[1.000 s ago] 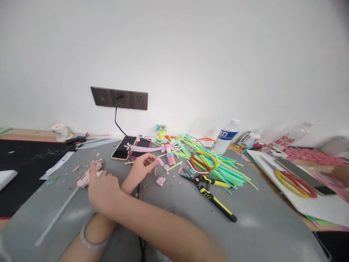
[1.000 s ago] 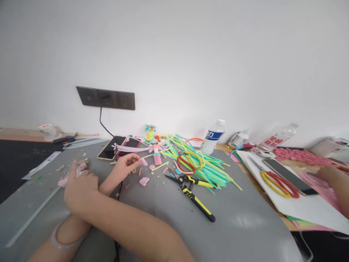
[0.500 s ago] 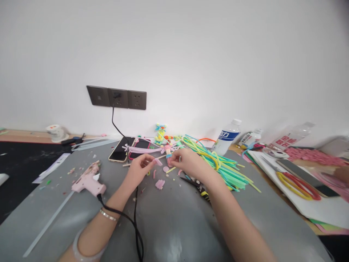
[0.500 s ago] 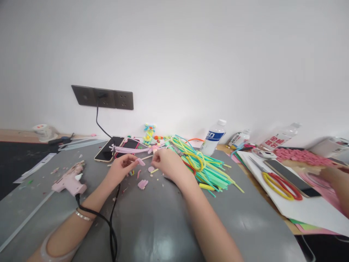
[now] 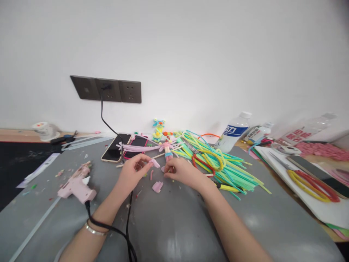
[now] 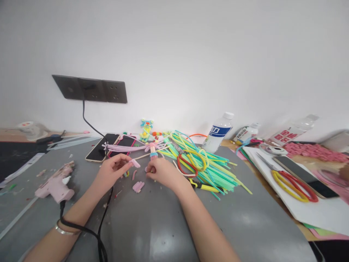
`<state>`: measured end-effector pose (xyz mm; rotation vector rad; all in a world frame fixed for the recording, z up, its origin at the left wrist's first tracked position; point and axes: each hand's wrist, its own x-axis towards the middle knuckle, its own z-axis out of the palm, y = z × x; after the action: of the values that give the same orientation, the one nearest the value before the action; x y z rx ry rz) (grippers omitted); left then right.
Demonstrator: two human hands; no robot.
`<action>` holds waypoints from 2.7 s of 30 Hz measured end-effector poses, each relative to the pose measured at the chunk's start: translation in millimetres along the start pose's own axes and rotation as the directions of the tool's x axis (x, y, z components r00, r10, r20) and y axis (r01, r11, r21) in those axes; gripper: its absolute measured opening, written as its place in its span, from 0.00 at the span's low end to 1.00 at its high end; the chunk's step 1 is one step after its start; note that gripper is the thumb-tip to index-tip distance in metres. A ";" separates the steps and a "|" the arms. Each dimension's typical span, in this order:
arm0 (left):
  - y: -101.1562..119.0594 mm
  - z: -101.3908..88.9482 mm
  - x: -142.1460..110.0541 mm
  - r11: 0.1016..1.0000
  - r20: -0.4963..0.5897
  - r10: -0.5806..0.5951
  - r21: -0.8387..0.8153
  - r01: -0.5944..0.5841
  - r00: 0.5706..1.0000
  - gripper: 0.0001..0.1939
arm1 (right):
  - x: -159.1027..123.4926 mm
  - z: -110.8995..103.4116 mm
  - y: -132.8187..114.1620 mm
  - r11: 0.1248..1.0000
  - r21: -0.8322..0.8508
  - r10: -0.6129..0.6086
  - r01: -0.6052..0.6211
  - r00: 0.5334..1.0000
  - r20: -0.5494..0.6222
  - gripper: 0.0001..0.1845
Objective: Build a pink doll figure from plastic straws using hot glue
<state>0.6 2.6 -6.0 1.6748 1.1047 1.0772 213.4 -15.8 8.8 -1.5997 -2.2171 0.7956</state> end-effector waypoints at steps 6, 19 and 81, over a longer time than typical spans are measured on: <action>1.7 1.0 -1.4 1.000 0.004 -0.014 0.009 0.014 1.000 0.10 | 3.4 8.1 6.1 0.999 -0.041 -0.026 0.027 0.999 0.044 0.05; 2.0 0.6 -2.3 0.999 0.009 -0.030 -0.013 0.030 0.999 0.11 | -9.0 -7.6 8.1 0.982 0.184 -0.026 0.029 1.000 -0.016 0.04; 4.7 3.2 -5.9 0.996 0.047 0.038 0.078 -0.042 0.998 0.08 | 2.2 25.9 -26.5 0.703 0.702 0.152 0.115 0.940 -0.306 0.14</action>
<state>3.2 -4.8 -3.7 1.7823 1.1013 1.0267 178.3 -26.6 3.4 -1.2287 -1.3686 1.1052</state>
